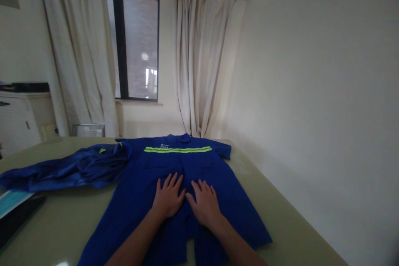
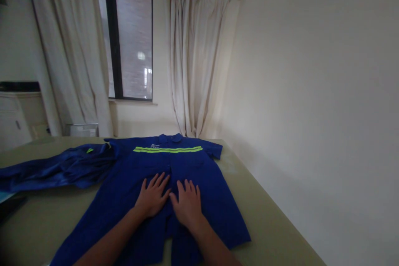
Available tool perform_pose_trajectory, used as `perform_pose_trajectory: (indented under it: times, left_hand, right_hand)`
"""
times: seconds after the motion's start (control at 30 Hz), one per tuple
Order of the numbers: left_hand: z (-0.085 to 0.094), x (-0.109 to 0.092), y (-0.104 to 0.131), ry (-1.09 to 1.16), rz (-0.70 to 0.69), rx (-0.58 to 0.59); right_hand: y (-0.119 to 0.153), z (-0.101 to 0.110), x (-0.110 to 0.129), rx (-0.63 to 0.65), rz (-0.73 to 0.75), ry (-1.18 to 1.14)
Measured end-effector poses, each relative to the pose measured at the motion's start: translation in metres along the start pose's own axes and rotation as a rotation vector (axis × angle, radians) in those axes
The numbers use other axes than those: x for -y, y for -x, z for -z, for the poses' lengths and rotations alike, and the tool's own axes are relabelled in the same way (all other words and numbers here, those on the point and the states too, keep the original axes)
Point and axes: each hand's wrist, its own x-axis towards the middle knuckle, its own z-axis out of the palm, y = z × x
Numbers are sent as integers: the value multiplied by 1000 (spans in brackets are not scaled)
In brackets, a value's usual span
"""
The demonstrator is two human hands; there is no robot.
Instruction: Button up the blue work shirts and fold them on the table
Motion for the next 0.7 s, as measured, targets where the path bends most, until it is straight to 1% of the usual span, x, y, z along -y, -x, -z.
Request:
perform_pose_trajectory:
  times: [0.07,0.13,0.2,0.3,0.37,0.43,0.5,0.6,0.63,0.7]
  left_hand:
    - [2,4,-8,24,-17,-55]
    - [7,5,-13,48,-26,-108]
    - [12,3,-14,62,-21,-136]
    - [18,-2,-8,87,-18,-127]
    - [21,-3,2,108,-20,-109]
    - [23,-1,18,157,-38,-79]
    - [25,3,38,242,-103,-17]
    - [27,7,70,287,-236,86]
    - [27,6,78,262,-258,99]
    - [27,2,89,203,-267,90]
  right_hand:
    - [5,-14,8,12,6,-31]
    - [3,-21,9,-9,5,-48]
    - [-6,-20,7,-36,-27,-75]
    - [-20,-12,0,-121,-48,-187]
    - [-25,-8,-6,-220,-28,-341]
    - [-26,-6,-14,-322,-16,-524]
    - [-24,-6,-22,-367,-28,-675]
    - [-18,-5,-26,-326,-63,-794]
    - [-16,-3,-25,-287,-60,-797]
    - [-8,5,-21,-162,-3,-731]
